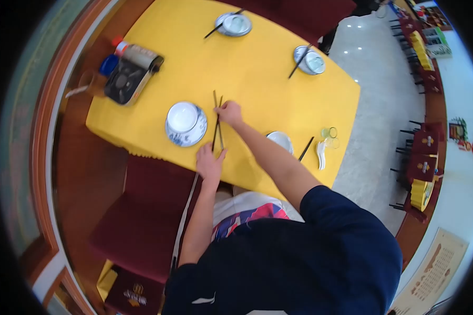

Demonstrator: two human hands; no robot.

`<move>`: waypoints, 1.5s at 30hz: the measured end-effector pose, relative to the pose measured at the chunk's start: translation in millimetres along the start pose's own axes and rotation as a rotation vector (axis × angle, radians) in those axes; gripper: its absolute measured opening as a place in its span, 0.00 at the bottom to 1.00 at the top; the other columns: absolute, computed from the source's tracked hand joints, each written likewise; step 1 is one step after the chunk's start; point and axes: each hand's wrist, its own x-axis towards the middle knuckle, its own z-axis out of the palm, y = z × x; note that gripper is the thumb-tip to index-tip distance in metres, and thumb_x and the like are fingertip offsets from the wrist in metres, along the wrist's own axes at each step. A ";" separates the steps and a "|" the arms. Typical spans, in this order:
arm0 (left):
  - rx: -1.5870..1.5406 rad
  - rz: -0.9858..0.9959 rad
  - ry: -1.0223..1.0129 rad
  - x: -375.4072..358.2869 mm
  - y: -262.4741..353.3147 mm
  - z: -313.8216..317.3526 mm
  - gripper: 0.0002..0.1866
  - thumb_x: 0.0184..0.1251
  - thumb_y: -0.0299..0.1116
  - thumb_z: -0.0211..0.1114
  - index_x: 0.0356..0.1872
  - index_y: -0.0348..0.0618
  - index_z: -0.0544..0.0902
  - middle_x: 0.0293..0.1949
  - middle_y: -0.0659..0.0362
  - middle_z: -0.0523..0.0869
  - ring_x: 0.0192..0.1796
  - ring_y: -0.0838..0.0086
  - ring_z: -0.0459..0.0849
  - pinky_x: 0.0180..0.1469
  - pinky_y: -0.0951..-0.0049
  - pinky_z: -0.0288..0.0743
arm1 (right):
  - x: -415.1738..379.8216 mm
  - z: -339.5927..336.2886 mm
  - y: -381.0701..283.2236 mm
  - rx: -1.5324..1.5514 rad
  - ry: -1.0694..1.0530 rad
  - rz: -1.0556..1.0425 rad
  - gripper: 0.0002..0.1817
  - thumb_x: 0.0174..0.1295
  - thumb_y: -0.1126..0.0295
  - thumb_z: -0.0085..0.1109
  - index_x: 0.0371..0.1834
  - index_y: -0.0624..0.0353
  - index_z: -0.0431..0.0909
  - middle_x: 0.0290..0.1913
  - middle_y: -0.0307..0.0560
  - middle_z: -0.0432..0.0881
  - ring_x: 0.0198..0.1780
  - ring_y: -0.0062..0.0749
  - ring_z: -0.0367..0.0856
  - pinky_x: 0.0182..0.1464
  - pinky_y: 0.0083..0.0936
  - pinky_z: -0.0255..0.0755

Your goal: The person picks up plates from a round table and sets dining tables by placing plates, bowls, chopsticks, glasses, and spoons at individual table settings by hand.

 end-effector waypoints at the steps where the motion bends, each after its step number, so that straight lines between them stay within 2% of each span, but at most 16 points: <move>1: -0.016 -0.011 -0.034 0.6 7.7 1.1 0.23 0.56 0.44 0.74 0.47 0.41 0.81 0.42 0.53 0.83 0.50 0.54 0.79 0.50 0.56 0.75 | 5.0 7.0 12.1 -0.143 0.142 -0.173 0.20 0.51 0.59 0.75 0.27 0.66 0.79 0.23 0.55 0.84 0.26 0.40 0.86 0.34 0.34 0.80; 6: -0.115 0.084 -0.020 -4.5 2.7 30.9 0.15 0.57 0.28 0.67 0.46 0.37 0.80 0.42 0.48 0.80 0.49 0.53 0.79 0.52 0.56 0.75 | 20.0 2.5 3.8 -0.262 0.155 -0.273 0.21 0.51 0.57 0.73 0.31 0.67 0.82 0.25 0.56 0.85 0.30 0.44 0.87 0.37 0.37 0.80; 11: -0.174 0.005 -0.008 -1.8 -4.0 22.6 0.13 0.56 0.24 0.66 0.44 0.34 0.80 0.39 0.47 0.81 0.44 0.53 0.80 0.48 0.58 0.76 | 49.2 1.3 4.7 -0.345 0.147 -0.315 0.18 0.52 0.59 0.71 0.31 0.68 0.84 0.23 0.53 0.85 0.29 0.39 0.87 0.34 0.32 0.81; 13: -0.196 -0.015 0.007 -4.4 -6.1 17.9 0.13 0.56 0.22 0.66 0.43 0.34 0.81 0.37 0.47 0.82 0.40 0.53 0.82 0.45 0.59 0.77 | 48.1 -6.1 -5.1 -0.130 0.001 0.009 0.15 0.54 0.63 0.70 0.32 0.67 0.84 0.23 0.49 0.85 0.29 0.30 0.87 0.33 0.26 0.83; 15: -0.445 -0.166 -0.115 1.8 -12.0 14.4 0.14 0.56 0.22 0.68 0.44 0.32 0.81 0.39 0.48 0.83 0.34 0.60 0.84 0.41 0.63 0.79 | 42.8 -11.4 -12.9 -0.040 -0.025 0.073 0.14 0.54 0.65 0.70 0.33 0.67 0.83 0.25 0.48 0.86 0.29 0.29 0.87 0.33 0.24 0.84; 19: -0.550 -0.077 -0.040 0.1 -22.5 5.0 0.12 0.60 0.24 0.68 0.45 0.31 0.82 0.39 0.53 0.85 0.32 0.71 0.84 0.32 0.70 0.81 | 40.3 -16.8 -11.8 0.269 -0.124 0.210 0.11 0.57 0.70 0.69 0.36 0.68 0.82 0.32 0.50 0.86 0.30 0.29 0.87 0.35 0.22 0.86; 21: -1.057 -0.536 -0.095 -0.6 -21.3 -11.4 0.11 0.65 0.25 0.66 0.46 0.33 0.83 0.36 0.58 0.85 0.32 0.76 0.84 0.25 0.74 0.82 | 39.3 -15.2 -13.2 0.360 -0.163 0.226 0.11 0.58 0.70 0.68 0.37 0.68 0.82 0.33 0.50 0.86 0.32 0.29 0.87 0.35 0.22 0.85; 22: -1.060 -0.581 -0.065 0.9 -22.4 -22.3 0.12 0.67 0.26 0.65 0.49 0.33 0.84 0.34 0.62 0.83 0.30 0.82 0.81 0.20 0.79 0.80 | 37.1 -13.0 -16.5 0.447 -0.203 0.237 0.11 0.60 0.70 0.68 0.37 0.68 0.81 0.35 0.49 0.86 0.33 0.29 0.86 0.36 0.21 0.85; 23: -1.012 -0.616 -0.055 4.2 -26.0 -31.8 0.15 0.67 0.27 0.66 0.53 0.34 0.83 0.28 0.63 0.81 0.27 0.82 0.79 0.21 0.80 0.76 | 34.8 -9.4 -20.0 0.452 -0.199 0.243 0.11 0.60 0.70 0.68 0.37 0.68 0.81 0.35 0.49 0.86 0.33 0.29 0.86 0.36 0.21 0.85; 25: -0.995 -0.699 -0.029 6.7 -38.0 -46.1 0.17 0.68 0.28 0.66 0.55 0.33 0.82 0.28 0.64 0.80 0.26 0.84 0.77 0.23 0.82 0.72 | 33.3 1.4 -24.9 0.664 -0.224 0.222 0.10 0.60 0.73 0.68 0.36 0.70 0.80 0.33 0.51 0.84 0.33 0.32 0.87 0.31 0.21 0.83; 27: -1.117 -0.696 0.109 8.9 -53.0 -42.3 0.17 0.69 0.29 0.67 0.55 0.30 0.81 0.28 0.65 0.79 0.27 0.87 0.76 0.27 0.83 0.70 | 34.5 11.1 -27.5 0.696 -0.227 0.212 0.11 0.61 0.72 0.68 0.38 0.70 0.79 0.33 0.51 0.84 0.33 0.31 0.87 0.33 0.22 0.82; 28: -1.185 -0.707 0.115 7.5 -63.3 -40.7 0.17 0.71 0.29 0.65 0.55 0.26 0.79 0.31 0.64 0.80 0.33 0.84 0.79 0.35 0.82 0.75 | 35.2 15.2 -28.4 0.687 -0.218 0.205 0.11 0.61 0.72 0.68 0.39 0.70 0.79 0.34 0.50 0.85 0.33 0.31 0.87 0.33 0.22 0.82; 31: -1.402 -0.761 0.251 4.1 -82.1 -30.8 0.18 0.73 0.30 0.64 0.55 0.25 0.79 0.39 0.58 0.83 0.36 0.81 0.81 0.40 0.81 0.78 | 34.6 18.8 -28.3 0.671 -0.199 0.213 0.12 0.61 0.72 0.67 0.41 0.70 0.78 0.35 0.50 0.85 0.33 0.31 0.87 0.33 0.23 0.82; 32: -1.372 -0.815 0.300 3.1 -87.4 -27.5 0.18 0.73 0.30 0.63 0.54 0.23 0.77 0.43 0.55 0.83 0.40 0.76 0.84 0.46 0.78 0.81 | 33.1 19.8 -27.7 0.664 -0.187 0.225 0.12 0.62 0.72 0.67 0.42 0.70 0.78 0.35 0.50 0.85 0.34 0.32 0.87 0.33 0.23 0.82; 39: -1.435 -0.838 0.320 5.3 -86.2 -22.5 0.16 0.71 0.25 0.64 0.54 0.23 0.78 0.48 0.51 0.83 0.45 0.71 0.85 0.50 0.77 0.83 | 34.5 10.3 -19.6 0.737 -0.184 0.234 0.15 0.62 0.70 0.67 0.45 0.70 0.76 0.39 0.51 0.85 0.37 0.33 0.88 0.34 0.25 0.82; 45: -1.435 -0.824 0.226 12.1 -81.0 -20.9 0.15 0.71 0.23 0.63 0.55 0.24 0.77 0.48 0.53 0.83 0.47 0.71 0.85 0.51 0.76 0.83 | 31.8 6.3 -22.8 0.715 -0.183 0.254 0.18 0.62 0.69 0.68 0.50 0.67 0.76 0.39 0.51 0.85 0.37 0.34 0.88 0.34 0.25 0.82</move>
